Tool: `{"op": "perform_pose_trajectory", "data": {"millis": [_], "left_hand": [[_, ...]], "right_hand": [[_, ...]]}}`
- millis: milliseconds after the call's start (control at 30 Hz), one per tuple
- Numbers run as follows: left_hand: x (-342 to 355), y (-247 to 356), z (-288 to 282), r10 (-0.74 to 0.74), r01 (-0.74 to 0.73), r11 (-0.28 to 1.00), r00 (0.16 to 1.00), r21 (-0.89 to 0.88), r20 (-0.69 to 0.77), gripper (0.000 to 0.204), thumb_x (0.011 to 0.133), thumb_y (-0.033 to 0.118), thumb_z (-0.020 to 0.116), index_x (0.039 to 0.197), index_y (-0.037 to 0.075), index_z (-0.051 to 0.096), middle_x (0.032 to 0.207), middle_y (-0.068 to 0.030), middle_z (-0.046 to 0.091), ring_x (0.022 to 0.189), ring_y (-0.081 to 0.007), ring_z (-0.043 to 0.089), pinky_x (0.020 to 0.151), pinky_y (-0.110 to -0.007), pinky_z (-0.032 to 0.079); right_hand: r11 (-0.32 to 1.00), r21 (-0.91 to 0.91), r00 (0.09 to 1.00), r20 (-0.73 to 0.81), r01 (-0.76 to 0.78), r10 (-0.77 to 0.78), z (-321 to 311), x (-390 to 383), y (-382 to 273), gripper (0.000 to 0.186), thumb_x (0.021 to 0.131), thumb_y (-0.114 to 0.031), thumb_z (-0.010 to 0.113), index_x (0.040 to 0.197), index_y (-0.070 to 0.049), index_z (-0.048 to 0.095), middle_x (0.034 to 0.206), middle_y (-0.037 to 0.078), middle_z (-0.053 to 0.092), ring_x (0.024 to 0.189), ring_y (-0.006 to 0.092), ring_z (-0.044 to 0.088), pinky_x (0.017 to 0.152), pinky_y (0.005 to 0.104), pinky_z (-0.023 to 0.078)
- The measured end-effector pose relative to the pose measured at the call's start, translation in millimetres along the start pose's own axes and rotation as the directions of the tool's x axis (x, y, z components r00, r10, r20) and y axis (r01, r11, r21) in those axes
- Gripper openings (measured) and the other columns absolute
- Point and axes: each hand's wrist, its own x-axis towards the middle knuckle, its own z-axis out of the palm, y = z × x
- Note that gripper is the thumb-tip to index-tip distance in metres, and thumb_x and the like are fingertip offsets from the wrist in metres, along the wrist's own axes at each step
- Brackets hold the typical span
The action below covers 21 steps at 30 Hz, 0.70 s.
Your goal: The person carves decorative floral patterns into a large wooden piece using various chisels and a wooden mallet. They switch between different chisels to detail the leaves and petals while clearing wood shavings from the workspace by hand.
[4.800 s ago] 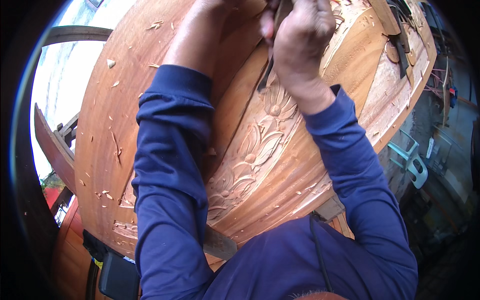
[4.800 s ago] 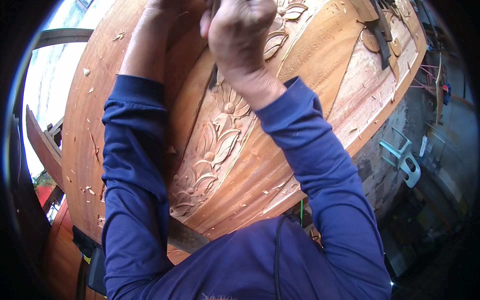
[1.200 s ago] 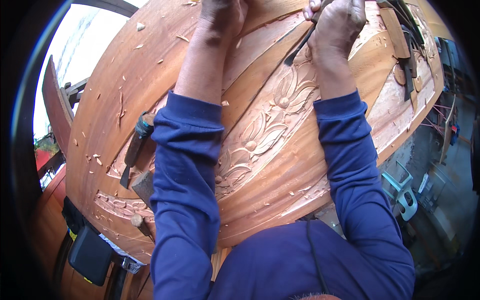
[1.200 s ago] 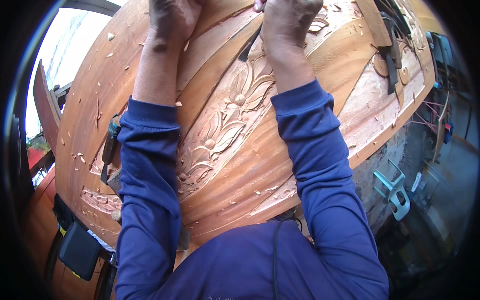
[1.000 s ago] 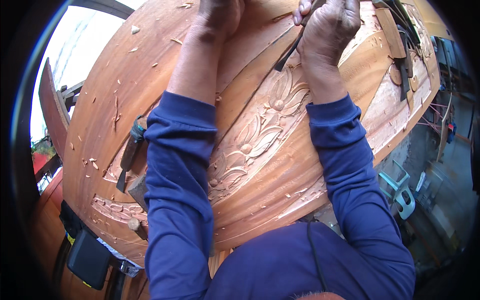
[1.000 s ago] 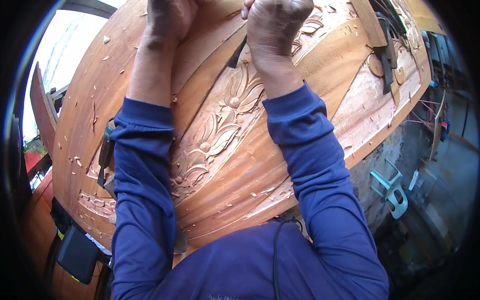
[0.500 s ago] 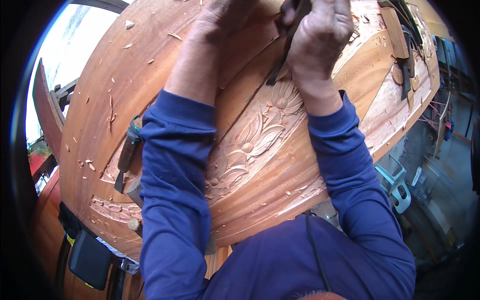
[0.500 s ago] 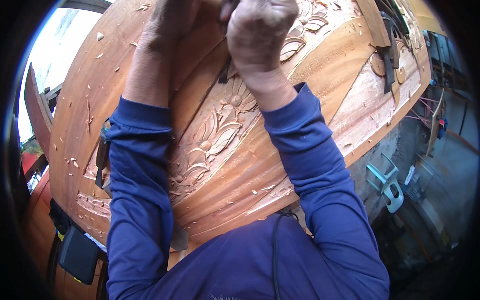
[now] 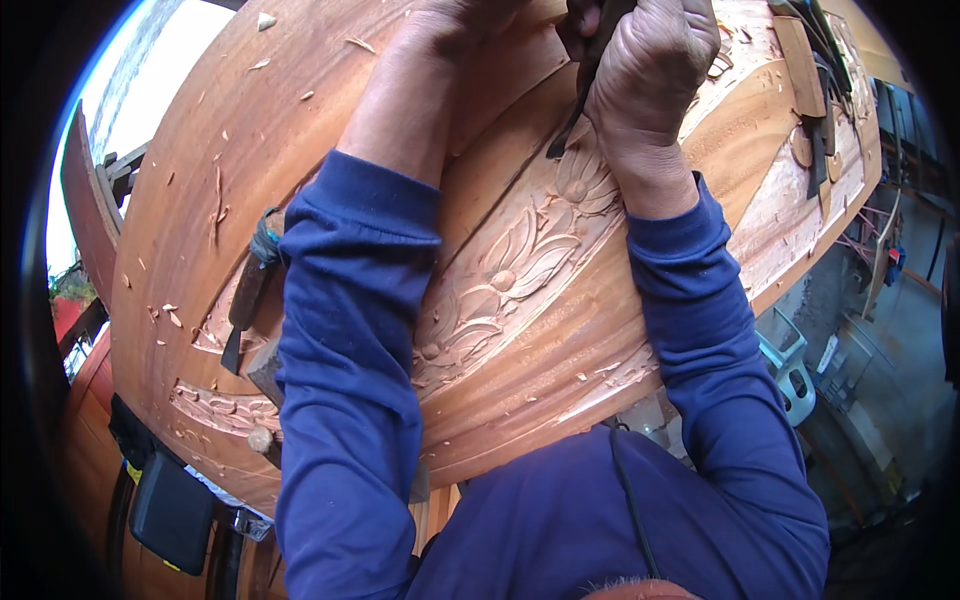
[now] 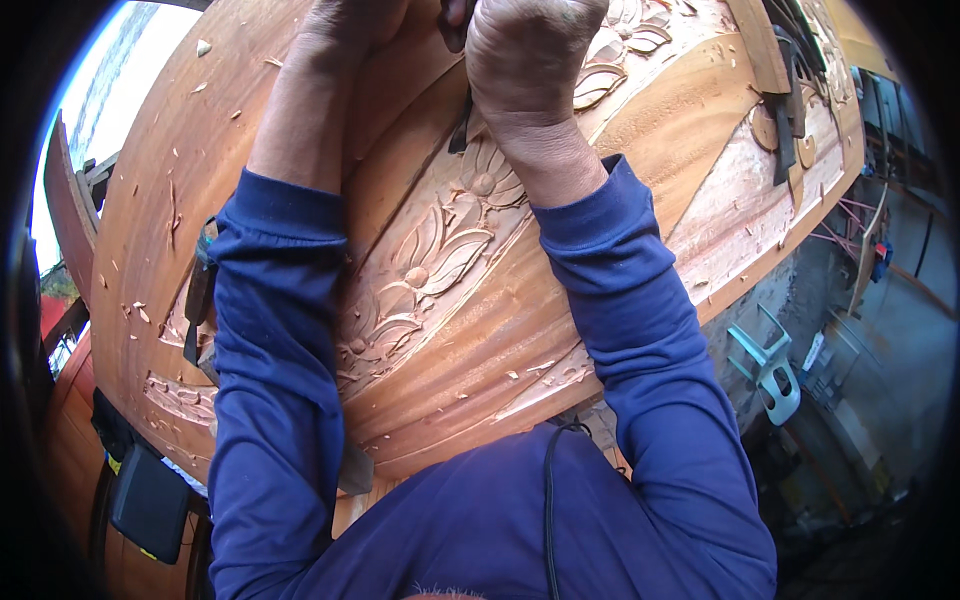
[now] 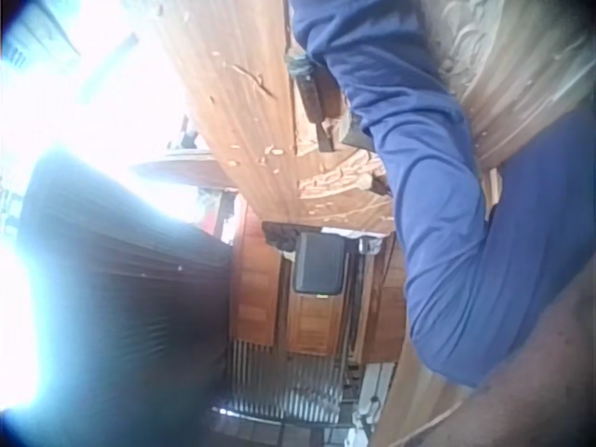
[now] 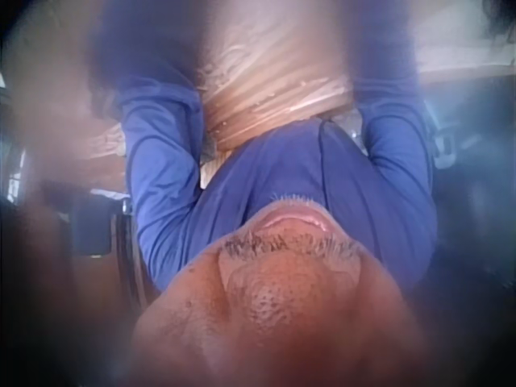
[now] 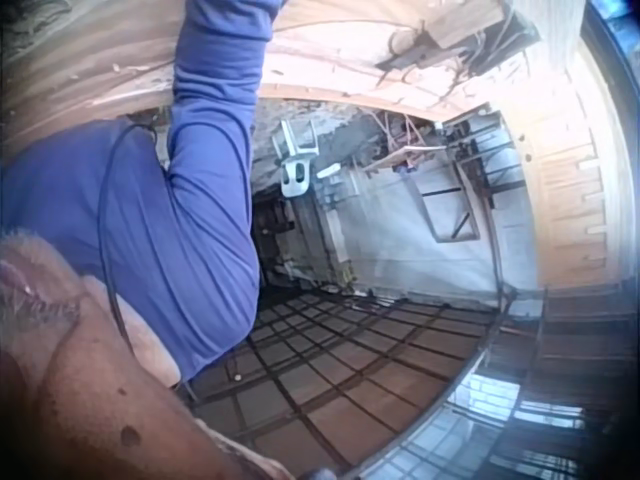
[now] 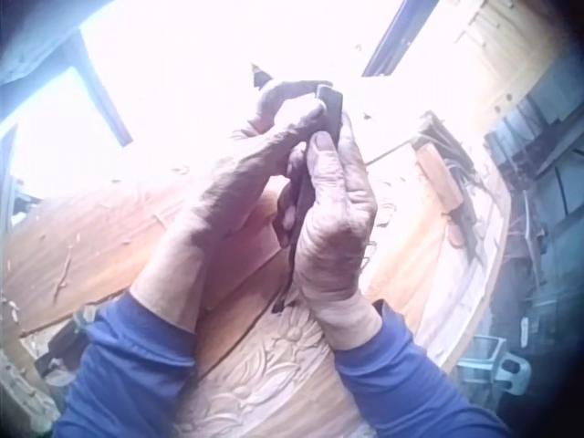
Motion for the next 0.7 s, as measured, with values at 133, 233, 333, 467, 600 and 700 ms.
{"op": "perform_pose_trajectory", "data": {"millis": [133,233,333,467,600,700], "left_hand": [[-2.8,-1.7,-2.6,0.012,-0.012,1.000,1.000,-0.013,-0.013,0.038,0.104,0.032,0.060,0.135,0.009,0.060,0.117,-0.0070,0.069,0.101,-0.0125,0.064,0.086,-0.026,0.051],[-1.9,-2.4,-0.8,0.030,-0.030,0.999,0.999,-0.022,-0.015,0.035,0.104,0.029,0.062,0.133,0.010,0.062,0.116,-0.0057,0.069,0.101,-0.0114,0.064,0.085,-0.025,0.051],[0.2,-6.3,0.1,0.053,-0.054,0.998,0.998,-0.045,-0.015,0.033,0.103,0.027,0.063,0.131,0.010,0.064,0.114,-0.0043,0.070,0.100,-0.0102,0.064,0.084,-0.024,0.051],[1.5,-13.0,-5.0,0.099,-0.100,0.993,0.995,-0.058,-0.015,0.029,0.102,0.025,0.066,0.127,0.010,0.067,0.112,-0.0024,0.070,0.099,-0.0088,0.063,0.083,-0.023,0.051],[0.4,-14.7,-8.3,0.150,-0.147,0.986,0.988,-0.084,0.027,0.022,0.101,0.021,0.068,0.120,0.010,0.070,0.107,0.0005,0.071,0.097,-0.0073,0.063,0.082,-0.022,0.050],[-2.8,-2.0,-8.2,0.134,-0.133,0.990,0.991,-0.050,0.004,0.022,0.101,0.021,0.067,0.119,0.009,0.070,0.106,0.0003,0.070,0.095,-0.0077,0.063,0.082,-0.022,0.050]], "right_hand": [[1.000,0.006,0.999,0.039,0.009,-0.009,10.5,-23.5,2.9,0.035,0.108,-0.022,0.056,0.138,-0.006,0.061,0.080,-0.001,0.062,0.049,0.0058,0.049,0.041,0.0215,0.037],[1.000,-0.010,0.998,0.053,-0.016,0.017,7.5,-9.8,6.3,0.022,0.108,-0.025,0.056,0.114,-0.006,0.066,0.079,-0.001,0.061,0.048,0.0064,0.048,0.041,0.0227,0.037],[0.996,0.061,0.990,0.121,0.065,-0.072,1.0,-0.5,0.0,0.021,0.108,-0.022,0.054,0.116,-0.006,0.065,0.082,0.000,0.063,0.048,0.0072,0.048,0.041,0.0220,0.036],[0.993,0.085,0.985,0.150,0.077,-0.089,6.9,-11.5,-1.5,0.019,0.108,-0.021,0.052,0.115,-0.007,0.063,0.083,0.000,0.064,0.048,0.0073,0.049,0.040,0.0213,0.036],[0.996,0.086,0.995,0.102,-0.019,0.010,5.2,-8.9,5.1,0.017,0.108,-0.022,0.053,0.111,-0.009,0.063,0.081,0.000,0.065,0.047,0.0069,0.048,0.039,0.0214,0.036],[0.995,0.101,0.982,0.189,0.009,-0.028,9.5,-4.9,1.3,0.017,0.108,-0.024,0.055,0.109,-0.009,0.063,0.079,0.001,0.064,0.047,0.0067,0.048,0.038,0.0218,0.035]]}}
